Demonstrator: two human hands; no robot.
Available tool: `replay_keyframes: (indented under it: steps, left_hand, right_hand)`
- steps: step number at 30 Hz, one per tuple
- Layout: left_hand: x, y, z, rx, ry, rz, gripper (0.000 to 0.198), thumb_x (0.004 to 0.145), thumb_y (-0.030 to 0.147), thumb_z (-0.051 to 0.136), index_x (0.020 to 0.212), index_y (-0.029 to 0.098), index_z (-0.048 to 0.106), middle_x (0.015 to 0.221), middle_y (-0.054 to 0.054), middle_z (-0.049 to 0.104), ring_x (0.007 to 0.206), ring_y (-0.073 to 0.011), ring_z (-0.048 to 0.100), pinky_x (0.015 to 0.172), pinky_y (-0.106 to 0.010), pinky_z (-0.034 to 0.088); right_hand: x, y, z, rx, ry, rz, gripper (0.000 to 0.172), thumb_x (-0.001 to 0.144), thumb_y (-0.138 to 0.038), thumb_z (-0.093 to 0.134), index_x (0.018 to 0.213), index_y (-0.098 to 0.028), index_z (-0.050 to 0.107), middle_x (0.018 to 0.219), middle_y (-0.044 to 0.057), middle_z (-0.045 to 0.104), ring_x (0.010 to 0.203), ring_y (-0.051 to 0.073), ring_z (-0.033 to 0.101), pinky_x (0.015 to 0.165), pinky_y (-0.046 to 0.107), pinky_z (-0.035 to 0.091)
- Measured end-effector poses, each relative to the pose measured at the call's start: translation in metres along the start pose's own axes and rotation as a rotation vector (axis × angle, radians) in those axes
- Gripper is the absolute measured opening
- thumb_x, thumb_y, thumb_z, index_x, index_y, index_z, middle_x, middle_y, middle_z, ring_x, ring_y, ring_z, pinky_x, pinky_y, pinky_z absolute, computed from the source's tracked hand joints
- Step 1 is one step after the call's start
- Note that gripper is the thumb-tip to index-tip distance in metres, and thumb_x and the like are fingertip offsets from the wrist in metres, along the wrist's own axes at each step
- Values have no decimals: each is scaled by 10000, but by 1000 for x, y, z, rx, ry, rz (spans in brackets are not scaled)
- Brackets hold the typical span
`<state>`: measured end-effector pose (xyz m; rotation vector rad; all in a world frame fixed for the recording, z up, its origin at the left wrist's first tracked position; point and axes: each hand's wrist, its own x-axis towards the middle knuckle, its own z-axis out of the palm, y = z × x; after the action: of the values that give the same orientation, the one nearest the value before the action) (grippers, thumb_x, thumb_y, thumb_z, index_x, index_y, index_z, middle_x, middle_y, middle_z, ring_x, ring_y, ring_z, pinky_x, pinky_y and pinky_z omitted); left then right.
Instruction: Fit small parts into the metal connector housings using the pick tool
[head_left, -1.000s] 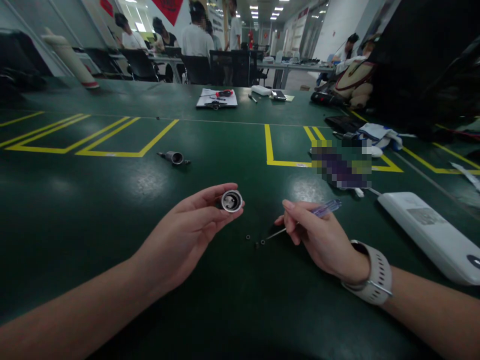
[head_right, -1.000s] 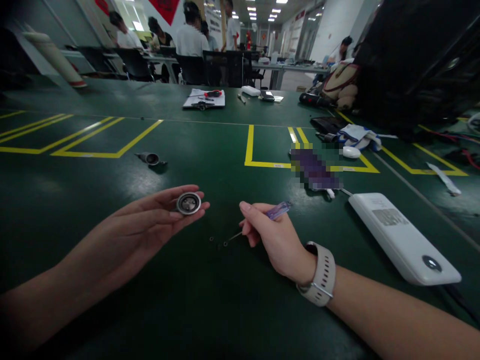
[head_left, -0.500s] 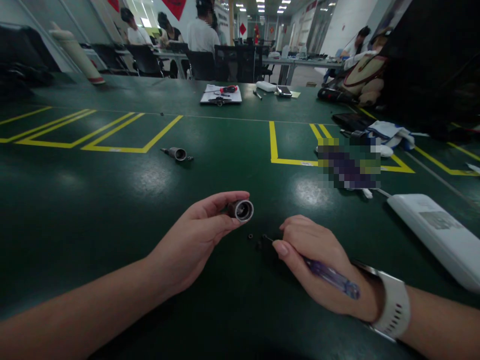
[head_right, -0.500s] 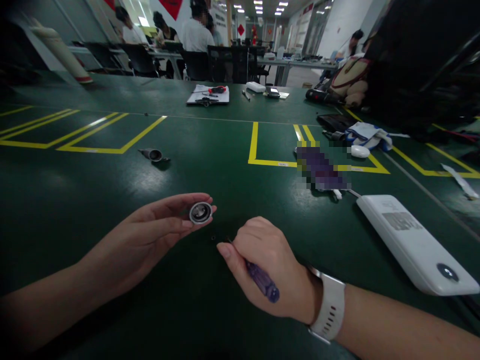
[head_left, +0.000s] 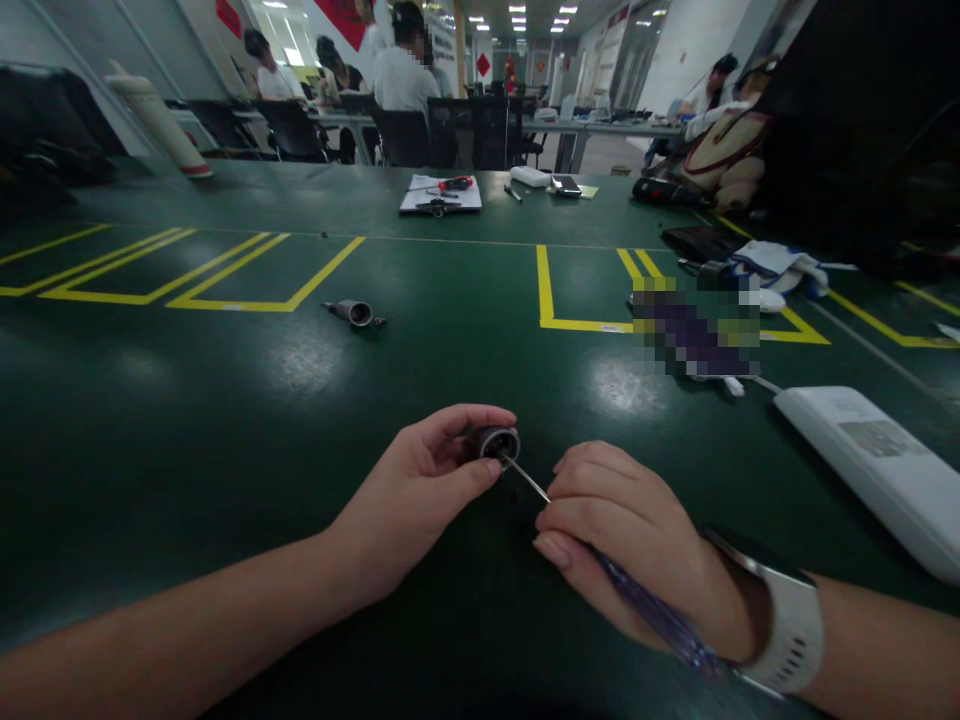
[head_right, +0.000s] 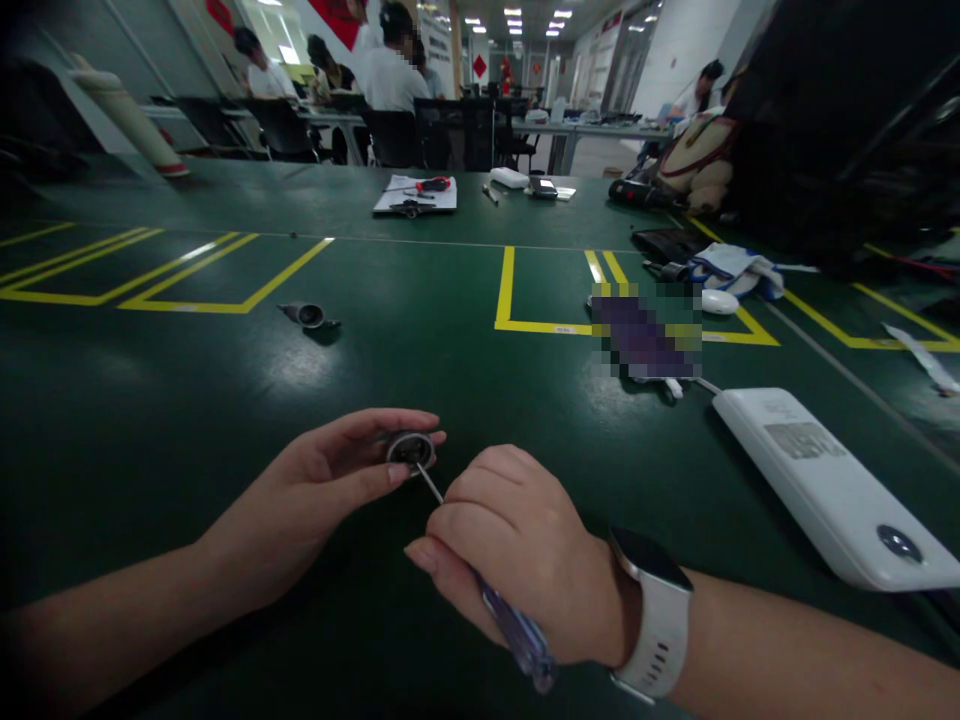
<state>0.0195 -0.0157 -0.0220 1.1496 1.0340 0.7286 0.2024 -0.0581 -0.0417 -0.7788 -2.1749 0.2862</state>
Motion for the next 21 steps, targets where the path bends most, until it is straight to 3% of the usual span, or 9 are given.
replay_keyframes:
  steps: [4, 12, 21]
  left_hand:
    - [1, -2, 1, 41, -11, 31, 277, 713, 152, 645, 985, 201, 625, 976, -13, 684, 941, -161, 616, 869, -293, 466]
    - [1, 1, 7, 118, 90, 80, 140, 690, 145, 624, 825, 174, 649, 967, -37, 678, 865, -183, 642, 823, -320, 492]
    - [3, 1, 8, 142, 97, 103, 133, 701, 128, 595, 819, 165, 645, 936, -42, 683, 876, -189, 643, 828, -327, 491]
  right_hand:
    - [0, 0, 1, -49, -41, 28, 59, 833, -130, 536, 804, -124, 587, 719, 50, 608, 716, 161, 535, 661, 323, 436]
    - [1, -4, 0, -97, -120, 32, 95, 848, -147, 518, 796, -129, 595, 707, 55, 600, 708, 176, 520, 650, 337, 424]
    - [4, -6, 0, -66, -105, 28, 82, 834, -128, 525, 812, -121, 604, 705, 64, 608, 702, 178, 524, 654, 343, 429]
